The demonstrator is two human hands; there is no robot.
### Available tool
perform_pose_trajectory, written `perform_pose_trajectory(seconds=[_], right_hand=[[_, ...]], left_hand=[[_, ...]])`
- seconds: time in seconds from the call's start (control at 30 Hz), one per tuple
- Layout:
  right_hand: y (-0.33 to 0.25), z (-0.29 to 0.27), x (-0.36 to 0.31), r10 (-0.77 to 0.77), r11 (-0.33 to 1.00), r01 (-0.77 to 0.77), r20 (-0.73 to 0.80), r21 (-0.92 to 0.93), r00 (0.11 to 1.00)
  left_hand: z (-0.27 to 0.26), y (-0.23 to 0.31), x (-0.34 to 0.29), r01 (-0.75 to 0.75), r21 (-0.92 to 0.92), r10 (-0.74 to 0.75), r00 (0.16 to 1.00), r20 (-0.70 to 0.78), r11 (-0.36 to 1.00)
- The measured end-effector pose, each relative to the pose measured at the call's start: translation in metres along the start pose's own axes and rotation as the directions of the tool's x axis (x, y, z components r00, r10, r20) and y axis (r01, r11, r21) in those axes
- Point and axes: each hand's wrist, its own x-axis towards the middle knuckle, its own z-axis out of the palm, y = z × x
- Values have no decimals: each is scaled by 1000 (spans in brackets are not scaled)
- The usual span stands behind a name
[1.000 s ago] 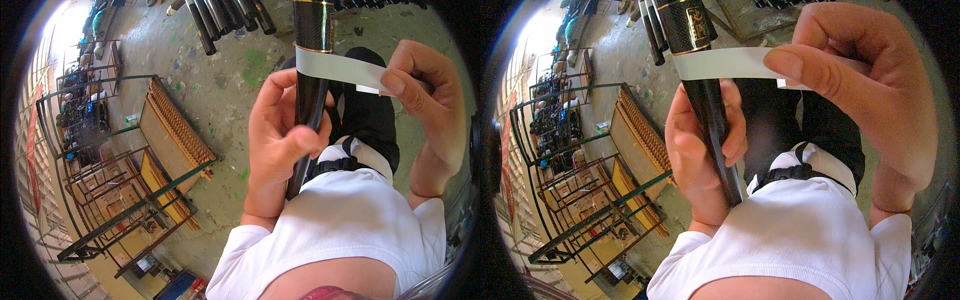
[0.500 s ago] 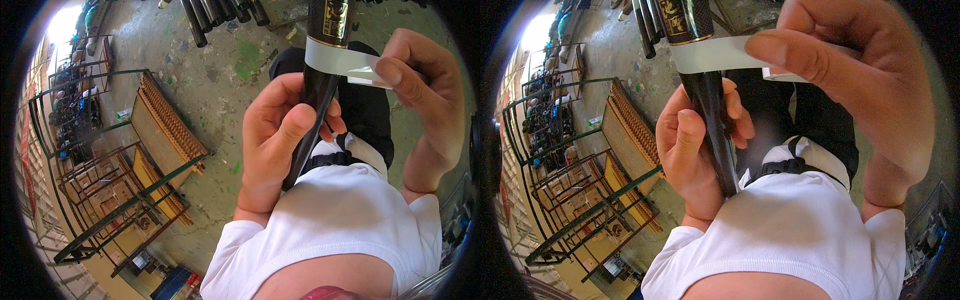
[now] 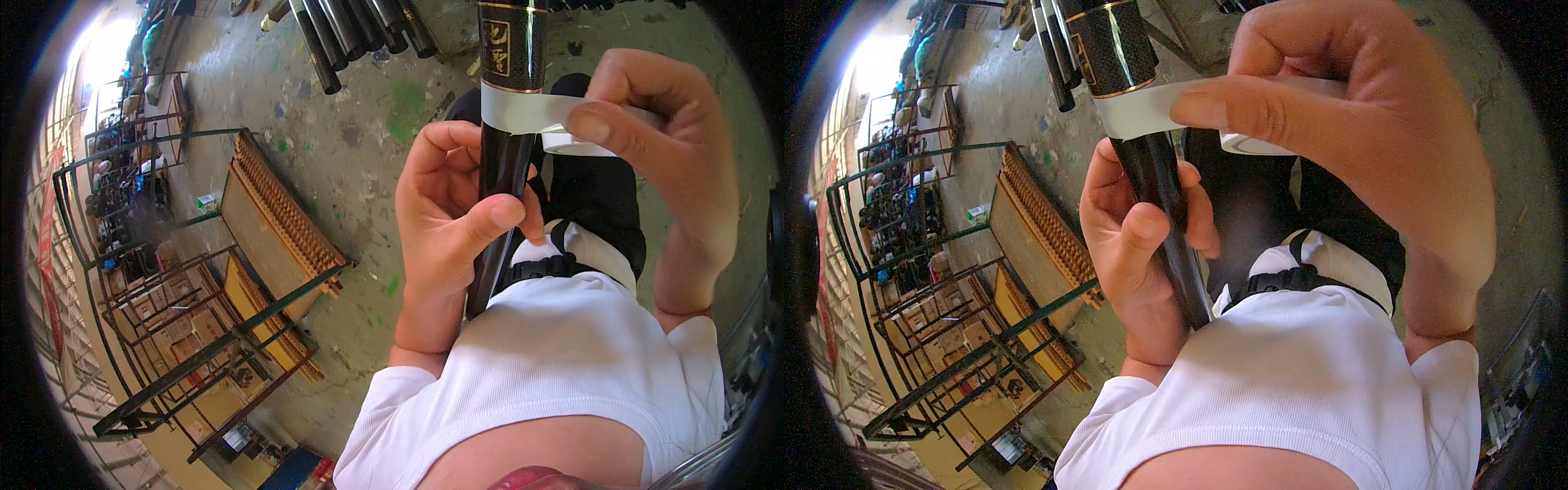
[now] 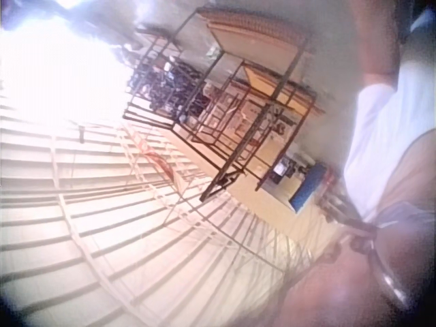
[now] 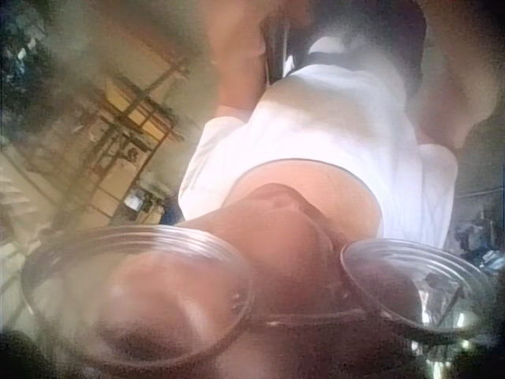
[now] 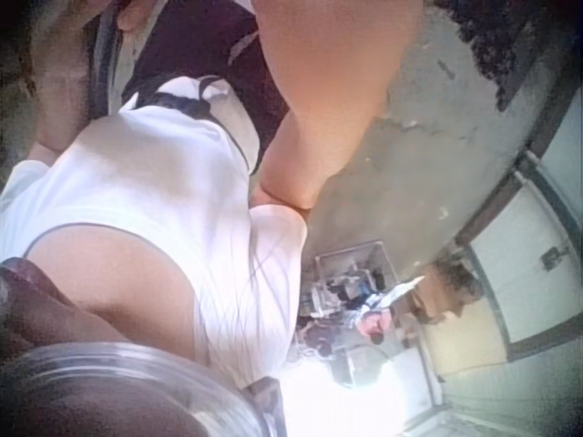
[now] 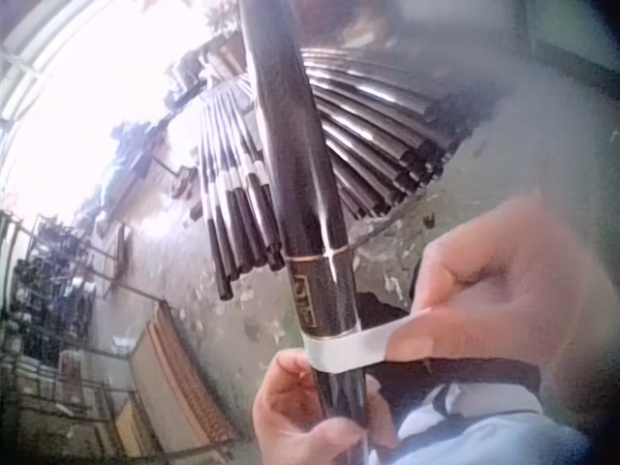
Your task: The person picks up several long black rods one by one and wraps white tape around the handle ends while standing in a fabrication shop.
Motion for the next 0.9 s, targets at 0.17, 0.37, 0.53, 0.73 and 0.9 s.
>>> perform_pose_trajectory(seconds=[0.17,0.37,0.53,0.73,0.9], right_hand=[[7,15,16,20,976,-28,38,217,999],[26,23,18,-199,913,188,-6,362,980],[36,16,22,-138,859,86,65,505,988],[34,23,18,-179,877,151,19,455,984],[41,18,19,-179,853,120,69,509,981]], left_hand=[[12,-6,-5,-46,97,60,988,-144,994],[6,-6,-13,-161,517,188,982,-1,841],[-1,-11,-10,-25,82,23,1000,14,996],[-1,-21,-9,-169,411,156,986,65,896],[2,-14,-9,136,-151,-125,989,79,979]])
